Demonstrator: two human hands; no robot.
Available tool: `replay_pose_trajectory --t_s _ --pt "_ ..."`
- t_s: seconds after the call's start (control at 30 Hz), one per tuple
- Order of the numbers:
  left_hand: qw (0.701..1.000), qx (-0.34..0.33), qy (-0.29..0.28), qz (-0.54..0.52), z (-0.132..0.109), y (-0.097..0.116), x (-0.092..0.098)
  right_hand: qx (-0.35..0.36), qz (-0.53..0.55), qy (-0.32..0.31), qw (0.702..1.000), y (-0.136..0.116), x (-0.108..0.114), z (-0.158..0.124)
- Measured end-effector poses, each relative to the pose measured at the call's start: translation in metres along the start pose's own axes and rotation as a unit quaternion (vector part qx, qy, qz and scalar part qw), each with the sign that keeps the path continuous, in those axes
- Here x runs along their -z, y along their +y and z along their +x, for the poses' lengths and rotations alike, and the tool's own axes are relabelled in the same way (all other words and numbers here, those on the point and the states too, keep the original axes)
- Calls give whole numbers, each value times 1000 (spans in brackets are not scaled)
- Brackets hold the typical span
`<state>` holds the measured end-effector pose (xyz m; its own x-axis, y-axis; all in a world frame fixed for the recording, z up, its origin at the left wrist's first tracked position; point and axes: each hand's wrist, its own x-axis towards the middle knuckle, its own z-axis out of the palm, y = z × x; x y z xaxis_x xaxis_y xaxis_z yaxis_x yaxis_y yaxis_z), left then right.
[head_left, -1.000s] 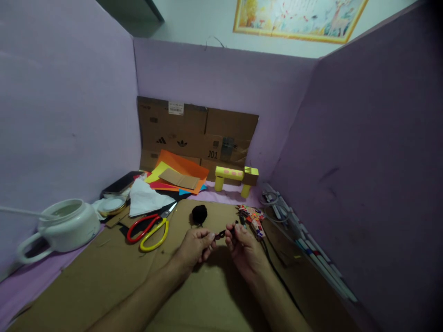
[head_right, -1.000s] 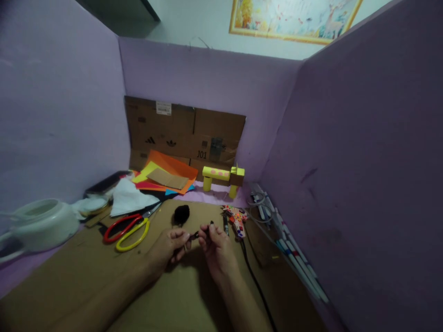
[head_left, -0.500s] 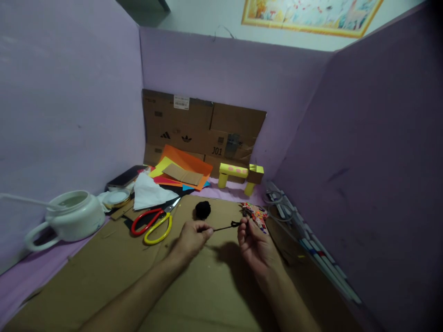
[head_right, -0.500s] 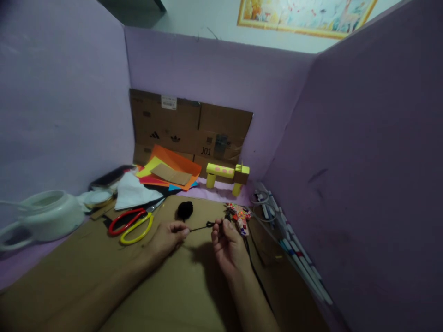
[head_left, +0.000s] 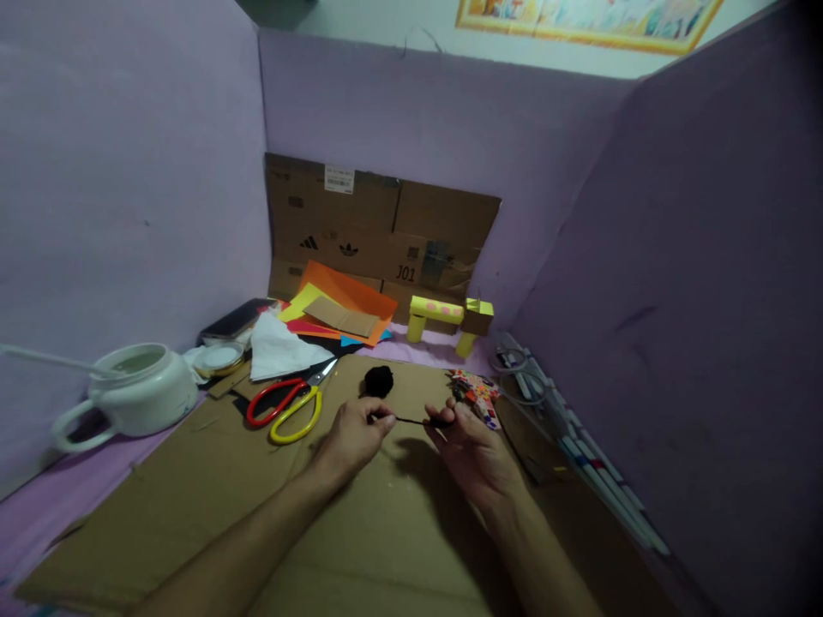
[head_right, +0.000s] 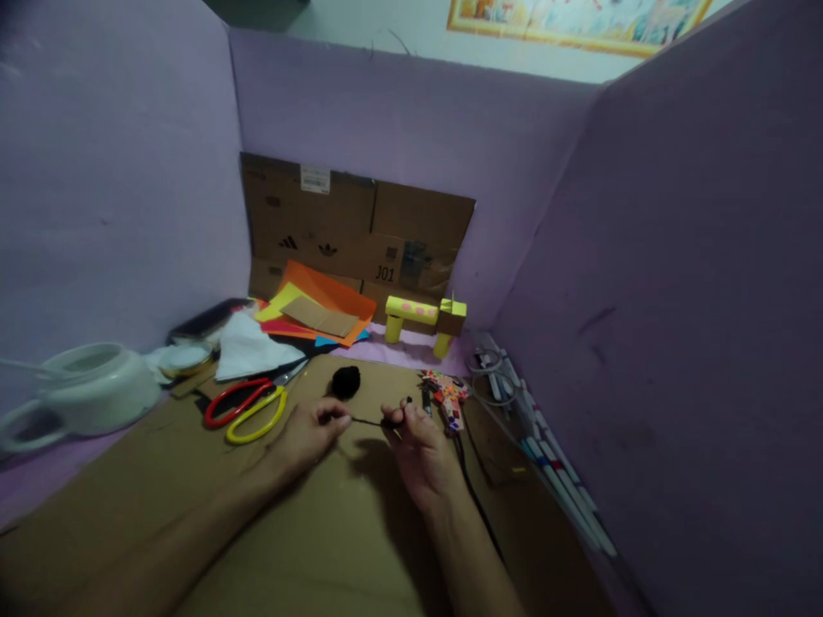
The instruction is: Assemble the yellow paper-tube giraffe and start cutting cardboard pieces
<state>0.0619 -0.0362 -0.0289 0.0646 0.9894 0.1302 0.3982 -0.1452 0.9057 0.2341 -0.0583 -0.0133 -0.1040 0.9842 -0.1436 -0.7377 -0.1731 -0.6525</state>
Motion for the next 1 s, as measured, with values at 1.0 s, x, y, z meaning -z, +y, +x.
replay_pose_trajectory --t_s 1.0 --pt "978 -172 -64 94 -12 19 9 -4 -316 -28 948 18 -2 -1"
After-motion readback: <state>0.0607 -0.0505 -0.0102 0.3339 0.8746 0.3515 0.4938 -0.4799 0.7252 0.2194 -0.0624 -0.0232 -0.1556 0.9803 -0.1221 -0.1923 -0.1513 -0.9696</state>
